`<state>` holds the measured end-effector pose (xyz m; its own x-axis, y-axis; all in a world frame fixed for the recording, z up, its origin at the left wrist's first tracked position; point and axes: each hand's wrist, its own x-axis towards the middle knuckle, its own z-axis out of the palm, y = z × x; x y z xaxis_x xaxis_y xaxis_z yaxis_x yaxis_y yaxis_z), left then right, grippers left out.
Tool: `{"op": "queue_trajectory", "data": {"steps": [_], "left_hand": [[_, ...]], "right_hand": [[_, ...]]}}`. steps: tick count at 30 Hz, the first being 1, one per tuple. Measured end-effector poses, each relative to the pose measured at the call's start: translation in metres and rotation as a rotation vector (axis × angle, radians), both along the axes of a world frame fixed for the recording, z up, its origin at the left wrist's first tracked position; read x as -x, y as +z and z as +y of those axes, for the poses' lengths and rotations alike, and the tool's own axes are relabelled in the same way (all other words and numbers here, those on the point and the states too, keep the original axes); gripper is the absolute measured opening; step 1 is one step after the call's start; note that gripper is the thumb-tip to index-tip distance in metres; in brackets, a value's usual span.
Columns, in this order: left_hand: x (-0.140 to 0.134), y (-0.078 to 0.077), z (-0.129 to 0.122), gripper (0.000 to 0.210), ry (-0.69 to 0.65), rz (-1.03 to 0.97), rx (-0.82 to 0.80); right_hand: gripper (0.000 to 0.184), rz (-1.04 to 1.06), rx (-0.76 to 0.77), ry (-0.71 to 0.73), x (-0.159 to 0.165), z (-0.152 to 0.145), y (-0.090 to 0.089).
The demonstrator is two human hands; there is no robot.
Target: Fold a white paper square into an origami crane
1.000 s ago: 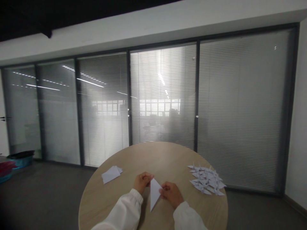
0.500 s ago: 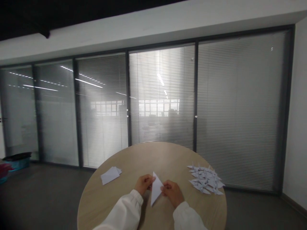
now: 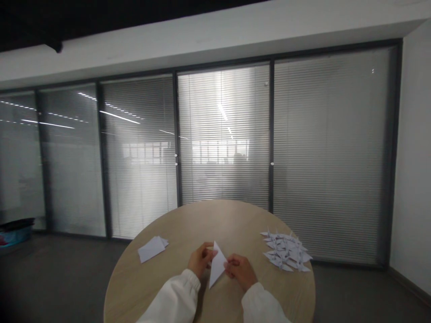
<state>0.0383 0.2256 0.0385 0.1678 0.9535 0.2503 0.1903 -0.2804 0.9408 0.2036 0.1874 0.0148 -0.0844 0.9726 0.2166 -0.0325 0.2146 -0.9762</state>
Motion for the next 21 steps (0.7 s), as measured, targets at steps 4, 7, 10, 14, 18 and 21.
{"op": "queue_trajectory", "data": {"steps": [4,7,10,14,18,21], "left_hand": [[0.002,-0.003,0.003,0.049,0.065,0.090,-0.058],[0.001,-0.004,0.002,0.043,0.070,0.118,-0.095],[-0.002,-0.005,-0.002,0.035,0.012,0.117,-0.084],[-0.007,-0.002,-0.010,0.041,-0.086,0.089,-0.032],[-0.010,-0.001,-0.016,0.052,-0.269,0.030,-0.004],[-0.009,-0.003,-0.016,0.066,-0.366,0.007,-0.004]], "right_hand": [[0.033,-0.065,-0.005,-0.057,-0.003,-0.001,0.005],[0.032,-0.073,-0.026,-0.082,-0.004,-0.003,0.008],[0.032,-0.084,-0.044,-0.098,-0.003,-0.006,0.012],[0.035,-0.097,-0.057,-0.131,-0.001,-0.009,0.016],[0.039,-0.106,-0.097,-0.140,-0.001,-0.009,0.017],[0.040,-0.110,-0.103,-0.137,-0.001,-0.008,0.017]]}}
